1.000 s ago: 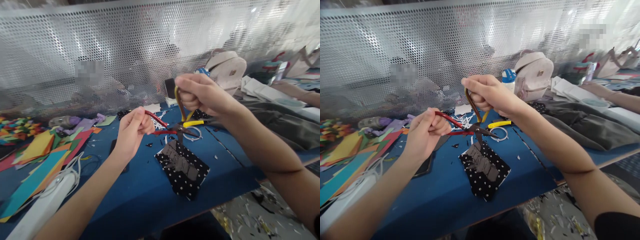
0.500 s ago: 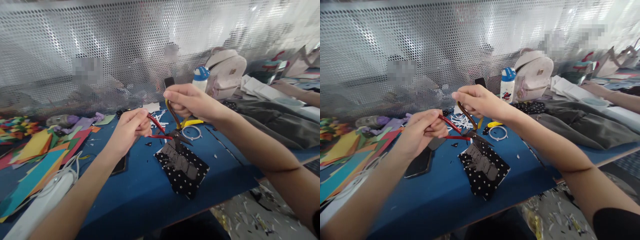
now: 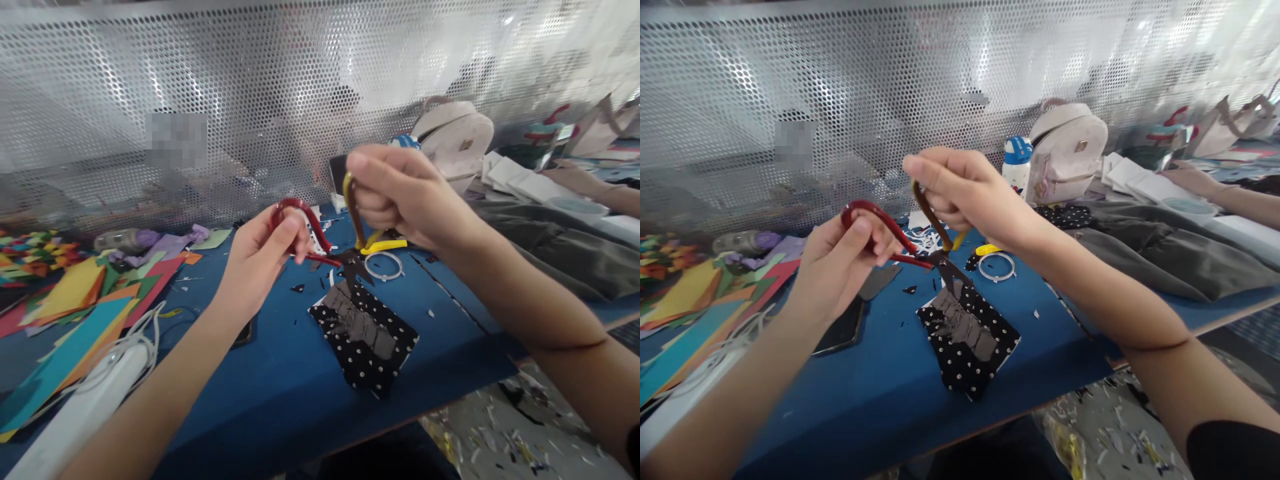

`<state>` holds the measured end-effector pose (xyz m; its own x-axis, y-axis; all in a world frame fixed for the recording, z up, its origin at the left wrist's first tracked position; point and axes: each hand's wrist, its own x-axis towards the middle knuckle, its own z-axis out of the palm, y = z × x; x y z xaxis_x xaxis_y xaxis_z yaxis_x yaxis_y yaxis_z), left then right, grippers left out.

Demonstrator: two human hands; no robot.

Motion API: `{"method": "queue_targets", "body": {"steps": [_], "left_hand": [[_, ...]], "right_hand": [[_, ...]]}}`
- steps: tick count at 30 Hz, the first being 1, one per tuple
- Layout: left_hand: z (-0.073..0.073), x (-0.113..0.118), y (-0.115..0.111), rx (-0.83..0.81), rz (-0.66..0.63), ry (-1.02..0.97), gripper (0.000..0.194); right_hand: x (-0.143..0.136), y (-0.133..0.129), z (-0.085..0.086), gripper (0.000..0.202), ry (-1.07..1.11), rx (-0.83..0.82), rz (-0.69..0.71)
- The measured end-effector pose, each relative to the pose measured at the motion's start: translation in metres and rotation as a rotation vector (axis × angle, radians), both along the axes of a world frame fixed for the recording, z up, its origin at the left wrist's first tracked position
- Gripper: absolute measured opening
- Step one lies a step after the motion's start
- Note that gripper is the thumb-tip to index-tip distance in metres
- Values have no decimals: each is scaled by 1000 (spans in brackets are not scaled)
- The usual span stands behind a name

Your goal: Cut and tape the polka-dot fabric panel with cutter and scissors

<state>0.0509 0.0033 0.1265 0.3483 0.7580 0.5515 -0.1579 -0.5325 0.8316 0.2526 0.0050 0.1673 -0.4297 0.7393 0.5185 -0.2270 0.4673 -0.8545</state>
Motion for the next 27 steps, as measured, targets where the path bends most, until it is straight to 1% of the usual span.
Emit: {"method": "queue_targets", "body": {"steps": [2, 3, 5, 8, 11, 20, 24, 27], "left_hand": [[-5, 6, 3, -55, -84, -159, 29], [-6, 8, 3, -77, -98, -204, 32], [-6, 10, 3, -100, -90, -226, 37], [-2, 8, 0, -105, -65, -183, 44], [4, 5, -2, -112, -81, -127, 47], [17, -1, -7, -106, -84, -3, 49], [22, -3, -8, -133, -113, 80, 49], [23, -4, -10, -153, -130, 113, 48]], "right_hand": [[4, 1, 3, 42, 37, -27, -37], [5, 2, 4, 42, 42, -39, -49], [5, 4, 4, 42, 30, -52, -53], [2, 8, 1, 43, 8, -52, -39], [-2, 8, -2, 44, 5, -51, -24], [4, -1, 2, 41, 15, -72, 31], [0, -3, 0, 41, -36, -54, 50], [-4, -5, -1, 43, -89, -6, 70]]}}
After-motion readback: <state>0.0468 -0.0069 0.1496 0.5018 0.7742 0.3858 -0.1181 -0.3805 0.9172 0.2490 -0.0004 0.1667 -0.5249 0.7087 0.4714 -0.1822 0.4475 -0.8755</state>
